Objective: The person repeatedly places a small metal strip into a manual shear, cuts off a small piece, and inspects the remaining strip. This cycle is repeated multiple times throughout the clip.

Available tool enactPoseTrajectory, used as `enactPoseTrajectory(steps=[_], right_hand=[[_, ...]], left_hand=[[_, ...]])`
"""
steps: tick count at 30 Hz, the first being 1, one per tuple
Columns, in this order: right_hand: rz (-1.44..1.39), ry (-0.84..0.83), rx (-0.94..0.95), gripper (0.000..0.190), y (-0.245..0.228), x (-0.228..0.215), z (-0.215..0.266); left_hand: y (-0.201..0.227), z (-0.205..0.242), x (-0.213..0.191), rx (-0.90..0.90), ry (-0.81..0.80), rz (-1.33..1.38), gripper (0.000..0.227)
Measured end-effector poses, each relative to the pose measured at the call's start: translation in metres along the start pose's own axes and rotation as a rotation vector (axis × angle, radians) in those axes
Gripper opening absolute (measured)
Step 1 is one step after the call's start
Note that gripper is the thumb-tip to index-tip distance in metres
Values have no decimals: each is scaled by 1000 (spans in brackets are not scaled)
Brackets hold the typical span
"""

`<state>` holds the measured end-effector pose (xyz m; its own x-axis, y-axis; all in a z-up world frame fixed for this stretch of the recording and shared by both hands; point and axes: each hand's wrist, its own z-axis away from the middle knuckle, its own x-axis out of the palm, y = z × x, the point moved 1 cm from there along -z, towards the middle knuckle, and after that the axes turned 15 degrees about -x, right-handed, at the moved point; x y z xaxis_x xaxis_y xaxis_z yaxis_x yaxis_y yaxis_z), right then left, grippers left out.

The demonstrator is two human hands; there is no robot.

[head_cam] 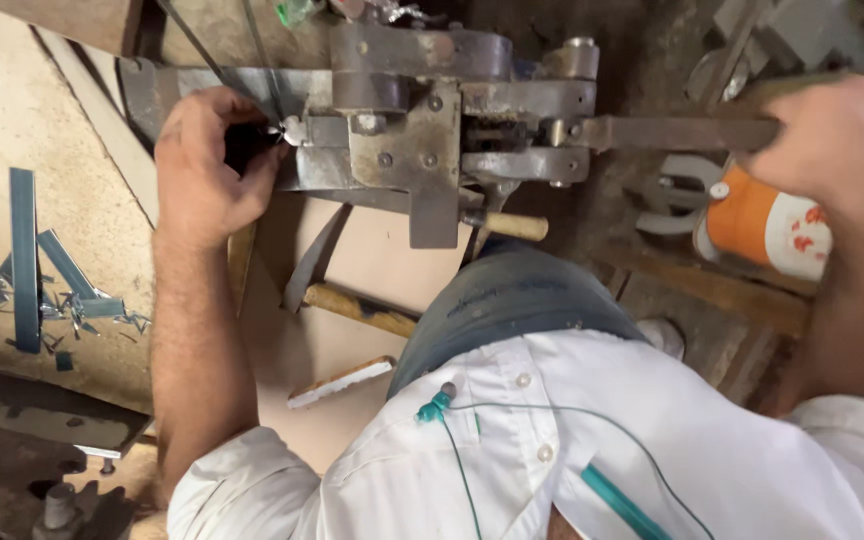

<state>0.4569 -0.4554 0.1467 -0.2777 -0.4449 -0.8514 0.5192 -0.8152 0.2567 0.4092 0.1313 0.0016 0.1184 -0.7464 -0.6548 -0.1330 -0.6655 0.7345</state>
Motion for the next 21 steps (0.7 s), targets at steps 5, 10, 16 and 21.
enactPoseTrajectory(steps=[5, 10, 16, 21], right_hand=[[141, 85, -104, 40, 3, -5, -8], [23, -54, 21, 34, 9, 24, -8], [-40, -64, 138, 34, -14, -3, -11], [-14, -78, 217, 38, -28, -30, -5]], left_hand=[[-1, -5, 0, 36, 12, -25, 45], [-5, -2, 4, 20, 0, 1, 43], [1, 1, 1, 27, 27, -1, 44], [20, 5, -15, 73, 121, -73, 40]])
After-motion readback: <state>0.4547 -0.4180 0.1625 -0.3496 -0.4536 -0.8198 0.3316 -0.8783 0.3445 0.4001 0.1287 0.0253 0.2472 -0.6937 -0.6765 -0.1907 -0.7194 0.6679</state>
